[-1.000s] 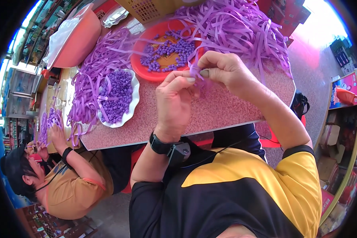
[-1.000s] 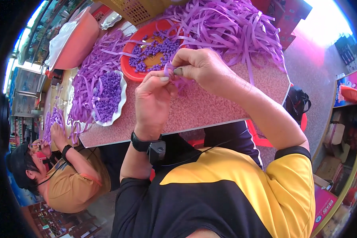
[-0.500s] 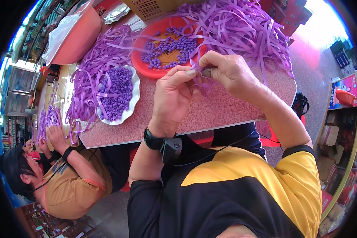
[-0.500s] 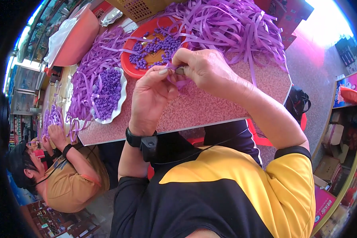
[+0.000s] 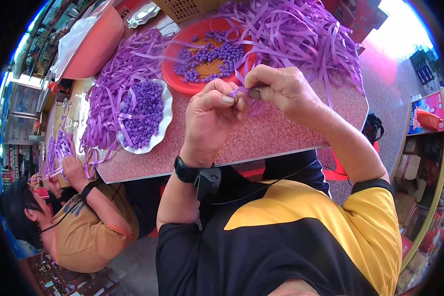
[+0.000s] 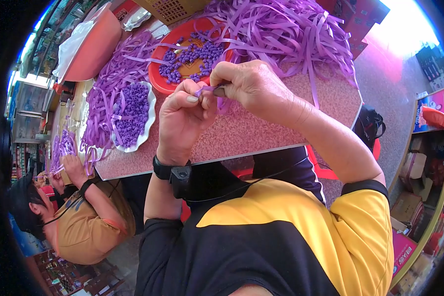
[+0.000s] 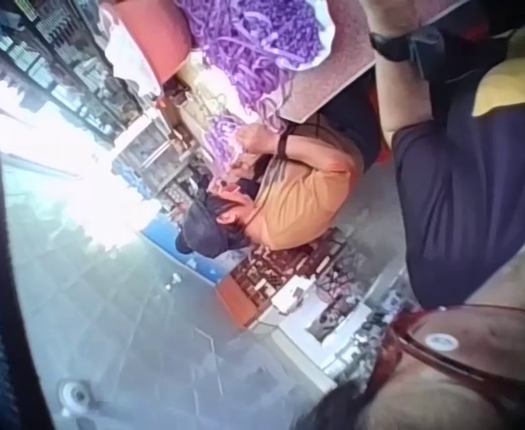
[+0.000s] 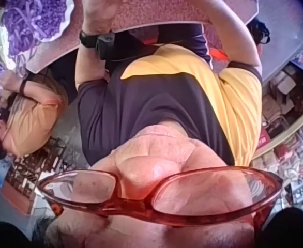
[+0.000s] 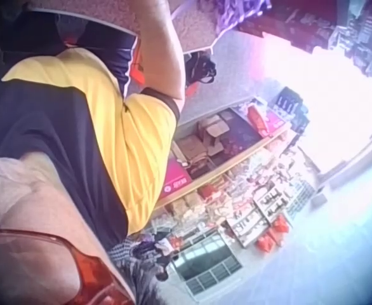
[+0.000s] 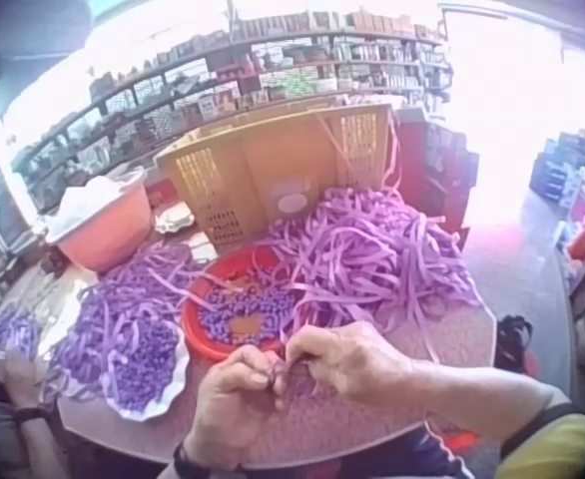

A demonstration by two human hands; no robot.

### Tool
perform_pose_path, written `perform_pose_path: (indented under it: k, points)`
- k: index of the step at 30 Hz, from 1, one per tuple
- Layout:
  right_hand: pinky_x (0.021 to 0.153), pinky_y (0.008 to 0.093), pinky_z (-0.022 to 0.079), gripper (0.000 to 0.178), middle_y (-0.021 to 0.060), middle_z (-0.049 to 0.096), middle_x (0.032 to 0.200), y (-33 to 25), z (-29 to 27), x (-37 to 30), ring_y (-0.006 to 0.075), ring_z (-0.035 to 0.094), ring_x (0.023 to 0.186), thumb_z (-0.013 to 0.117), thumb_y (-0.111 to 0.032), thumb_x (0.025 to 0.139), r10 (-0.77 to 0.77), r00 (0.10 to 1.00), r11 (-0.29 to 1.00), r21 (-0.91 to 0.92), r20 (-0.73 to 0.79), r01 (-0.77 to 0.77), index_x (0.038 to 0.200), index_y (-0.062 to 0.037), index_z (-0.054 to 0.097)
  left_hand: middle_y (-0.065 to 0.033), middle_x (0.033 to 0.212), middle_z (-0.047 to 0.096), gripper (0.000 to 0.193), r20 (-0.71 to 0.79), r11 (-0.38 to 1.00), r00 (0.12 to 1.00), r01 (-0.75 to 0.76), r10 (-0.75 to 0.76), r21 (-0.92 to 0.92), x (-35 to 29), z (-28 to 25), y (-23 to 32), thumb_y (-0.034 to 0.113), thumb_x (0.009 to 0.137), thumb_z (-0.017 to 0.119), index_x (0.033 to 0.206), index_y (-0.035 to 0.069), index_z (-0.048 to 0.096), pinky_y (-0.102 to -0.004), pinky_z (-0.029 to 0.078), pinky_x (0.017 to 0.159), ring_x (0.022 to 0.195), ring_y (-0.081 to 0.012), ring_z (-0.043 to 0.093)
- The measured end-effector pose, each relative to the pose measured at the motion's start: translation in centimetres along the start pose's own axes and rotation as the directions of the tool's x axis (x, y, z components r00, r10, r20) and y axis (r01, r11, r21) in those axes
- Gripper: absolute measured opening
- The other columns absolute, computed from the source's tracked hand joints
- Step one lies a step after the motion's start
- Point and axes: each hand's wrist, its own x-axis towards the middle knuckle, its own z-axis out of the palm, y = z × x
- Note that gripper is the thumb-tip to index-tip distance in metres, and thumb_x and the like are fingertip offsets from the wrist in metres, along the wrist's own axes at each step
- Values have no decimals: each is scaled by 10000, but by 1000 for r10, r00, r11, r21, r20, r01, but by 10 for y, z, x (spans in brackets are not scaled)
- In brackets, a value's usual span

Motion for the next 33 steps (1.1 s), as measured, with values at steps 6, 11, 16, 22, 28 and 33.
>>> perform_pose_path:
  k: [6,11,16,22,28,33]
  points:
    - [683,317,505,152,135,641,791,1,-11,2,249,661,742,650,15,841,45,966,999,-20,256,-42,986,1,608,-116,761,615,43,-75,974,996,69,-54,213,-7,-4,8,16,833,557,851,5,595,-283,415,481,582,-177,558]
    - [675,330,516,181,134,664,822,7,-11,2,258,680,743,635,47,834,-36,993,993,-110,116,49,1006,-8,625,-95,746,611,44,-162,959,982,135,-96,250,-7,5,13,47,877,597,879,5,606,-274,394,471,588,-153,543]
    - [681,330,522,195,128,669,830,4,-11,3,262,687,754,636,52,836,-76,995,975,-206,69,89,1017,-18,642,-78,756,611,43,-40,987,989,147,-145,58,-4,-7,16,51,891,611,909,13,604,-274,405,476,620,-140,551]
    - [684,317,521,194,125,667,837,7,-5,2,248,688,761,650,52,839,-65,998,987,-144,18,67,1021,-15,650,-54,765,615,49,-210,985,970,143,-120,98,-7,3,11,75,916,618,922,28,609,-263,395,475,628,-124,552]
    - [675,245,519,163,87,689,949,7,-1,4,152,667,733,627,74,877,-34,998,992,122,-48,39,1020,2,656,-47,771,621,69,-160,987,980,136,-121,84,-7,-2,9,90,918,637,947,29,624,-259,400,475,610,-117,559]
    - [578,195,468,111,65,681,1008,8,-9,8,105,627,661,629,23,905,201,979,850,490,41,-195,1014,4,637,-55,792,628,90,-196,979,980,70,-31,191,-8,-1,7,91,932,615,983,19,623,-247,416,465,639,-109,559]
